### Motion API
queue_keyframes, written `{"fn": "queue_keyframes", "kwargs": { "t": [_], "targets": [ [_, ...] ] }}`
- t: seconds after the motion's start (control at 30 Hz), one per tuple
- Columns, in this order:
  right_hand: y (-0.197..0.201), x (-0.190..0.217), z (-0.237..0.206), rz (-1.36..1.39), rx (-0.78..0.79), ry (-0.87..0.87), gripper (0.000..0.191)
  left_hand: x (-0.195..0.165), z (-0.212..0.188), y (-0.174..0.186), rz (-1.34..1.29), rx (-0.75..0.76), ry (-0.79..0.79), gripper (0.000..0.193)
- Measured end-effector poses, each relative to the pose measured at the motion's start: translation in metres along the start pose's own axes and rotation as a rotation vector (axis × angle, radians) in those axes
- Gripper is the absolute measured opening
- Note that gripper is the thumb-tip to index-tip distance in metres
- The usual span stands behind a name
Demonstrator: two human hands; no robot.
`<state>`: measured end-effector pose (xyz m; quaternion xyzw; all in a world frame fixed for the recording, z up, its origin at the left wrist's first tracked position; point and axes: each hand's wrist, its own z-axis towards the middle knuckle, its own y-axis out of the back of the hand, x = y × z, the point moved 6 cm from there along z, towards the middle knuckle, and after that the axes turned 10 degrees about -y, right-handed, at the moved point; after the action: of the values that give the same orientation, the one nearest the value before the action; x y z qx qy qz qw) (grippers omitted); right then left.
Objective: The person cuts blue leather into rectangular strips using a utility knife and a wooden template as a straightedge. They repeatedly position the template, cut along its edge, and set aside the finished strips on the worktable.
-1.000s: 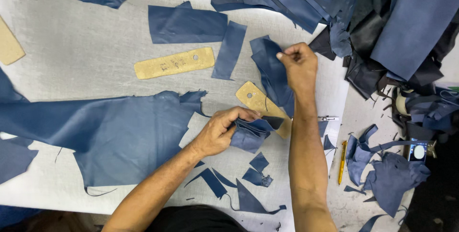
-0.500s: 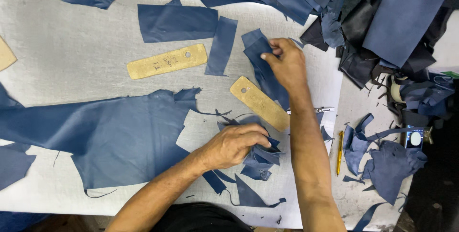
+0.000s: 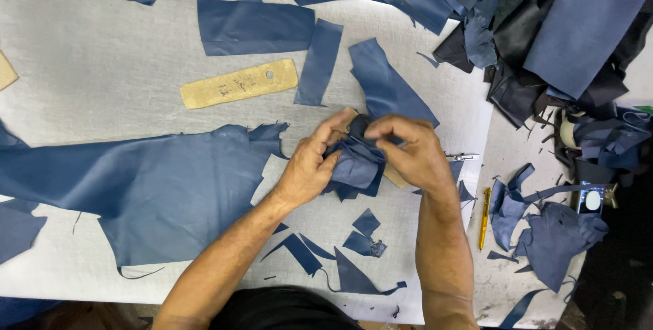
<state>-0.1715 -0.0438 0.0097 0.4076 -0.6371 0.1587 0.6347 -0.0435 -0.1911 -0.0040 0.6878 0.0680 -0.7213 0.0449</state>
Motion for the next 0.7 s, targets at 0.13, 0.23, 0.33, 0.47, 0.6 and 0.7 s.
{"fn": "queue_keyframes", "kwargs": {
  "t": [0.13, 0.23, 0.33, 0.47, 0.6, 0.7],
  "targets": [
    [0.033, -0.030, 0.015, 0.071, -0.220, -0.253, 0.020, -0.016, -0.013, -0.015, 0.182, 0.179, 0.009, 0.042],
    [0.048, -0.052, 0.065, -0.066, -0.421, -0.296, 0.019, -0.028, -0.021, -0.026, 0.207, 0.236, -0.070, 0.040],
    [0.032, -0.064, 0.106, -0.415, -0.443, -0.271, 0.032, -0.041, -0.020, -0.023, 0.213, 0.155, -0.332, 0.036],
    [0.024, -0.077, 0.130, -0.393, -0.437, -0.359, 0.028, -0.033, -0.023, -0.013, 0.196, 0.200, -0.258, 0.039],
    [0.024, -0.045, 0.097, 0.006, -0.439, -0.097, 0.017, -0.033, -0.030, -0.001, 0.166, 0.197, -0.215, 0.041],
    [0.015, -0.025, 0.031, 0.103, -0.423, -0.130, 0.015, -0.046, -0.028, 0.011, 0.177, 0.014, -0.402, 0.040]
  ]
}}
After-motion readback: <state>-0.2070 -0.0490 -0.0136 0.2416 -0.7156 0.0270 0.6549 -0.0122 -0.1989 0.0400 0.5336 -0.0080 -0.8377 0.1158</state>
